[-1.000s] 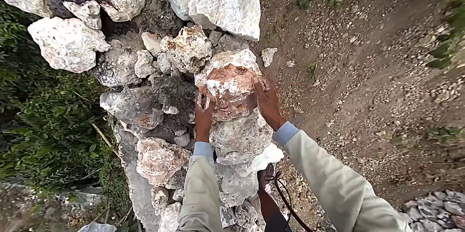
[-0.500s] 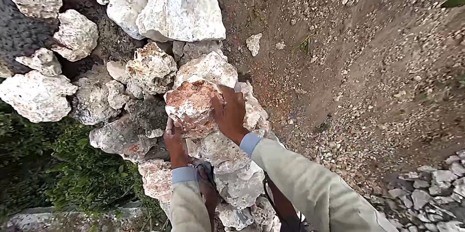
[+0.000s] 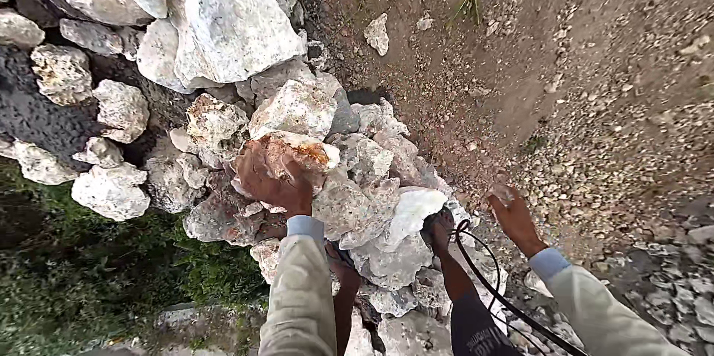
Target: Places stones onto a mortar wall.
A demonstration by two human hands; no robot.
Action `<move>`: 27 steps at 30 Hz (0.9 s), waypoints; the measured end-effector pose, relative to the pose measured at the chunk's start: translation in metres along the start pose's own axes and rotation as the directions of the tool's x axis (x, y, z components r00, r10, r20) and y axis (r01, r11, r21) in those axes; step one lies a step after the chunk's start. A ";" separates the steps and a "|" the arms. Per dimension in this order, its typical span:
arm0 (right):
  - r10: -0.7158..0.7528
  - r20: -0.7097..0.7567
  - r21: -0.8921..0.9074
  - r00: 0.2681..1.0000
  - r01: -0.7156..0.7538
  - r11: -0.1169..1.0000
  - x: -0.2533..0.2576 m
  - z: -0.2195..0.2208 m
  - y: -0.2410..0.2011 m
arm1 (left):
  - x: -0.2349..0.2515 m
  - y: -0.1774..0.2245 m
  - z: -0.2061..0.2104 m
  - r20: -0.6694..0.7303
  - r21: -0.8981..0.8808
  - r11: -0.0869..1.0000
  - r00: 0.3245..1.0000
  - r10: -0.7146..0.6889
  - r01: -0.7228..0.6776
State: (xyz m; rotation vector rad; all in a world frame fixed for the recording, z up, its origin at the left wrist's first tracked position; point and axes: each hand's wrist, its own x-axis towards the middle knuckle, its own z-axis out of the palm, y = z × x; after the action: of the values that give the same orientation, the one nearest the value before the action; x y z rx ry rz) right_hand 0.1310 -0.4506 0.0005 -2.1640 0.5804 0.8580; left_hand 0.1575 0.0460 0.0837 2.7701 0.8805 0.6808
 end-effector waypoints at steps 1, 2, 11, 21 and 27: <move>0.087 0.005 -0.066 0.996 -0.087 0.994 -0.013 -0.010 0.038 | -0.001 -0.003 0.006 -0.007 0.043 0.999 1.000 0.016 -0.016; 0.180 0.016 -0.122 0.984 -0.177 0.977 -0.028 -0.019 0.074 | -0.002 -0.005 0.010 -0.010 0.050 0.999 1.000 0.019 -0.018; 0.692 0.246 -0.388 0.679 -0.585 0.712 -0.169 -0.093 0.004 | -0.006 -0.001 0.016 -0.085 0.040 0.999 0.996 0.002 0.002; 0.538 0.261 0.005 0.801 -0.559 0.829 -0.145 -0.052 0.108 | -0.001 0.005 0.008 -0.126 0.082 0.996 0.991 0.045 -0.035; 0.523 0.260 0.058 0.812 -0.554 0.831 -0.160 -0.013 0.199 | 0.001 0.008 0.008 -0.160 0.092 0.994 0.984 0.080 -0.066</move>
State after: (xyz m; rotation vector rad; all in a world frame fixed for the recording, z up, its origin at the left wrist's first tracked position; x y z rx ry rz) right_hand -0.0953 -0.5650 0.0312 -1.7541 1.1282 1.3147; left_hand 0.1655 0.0400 0.0794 2.8682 0.8605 0.9144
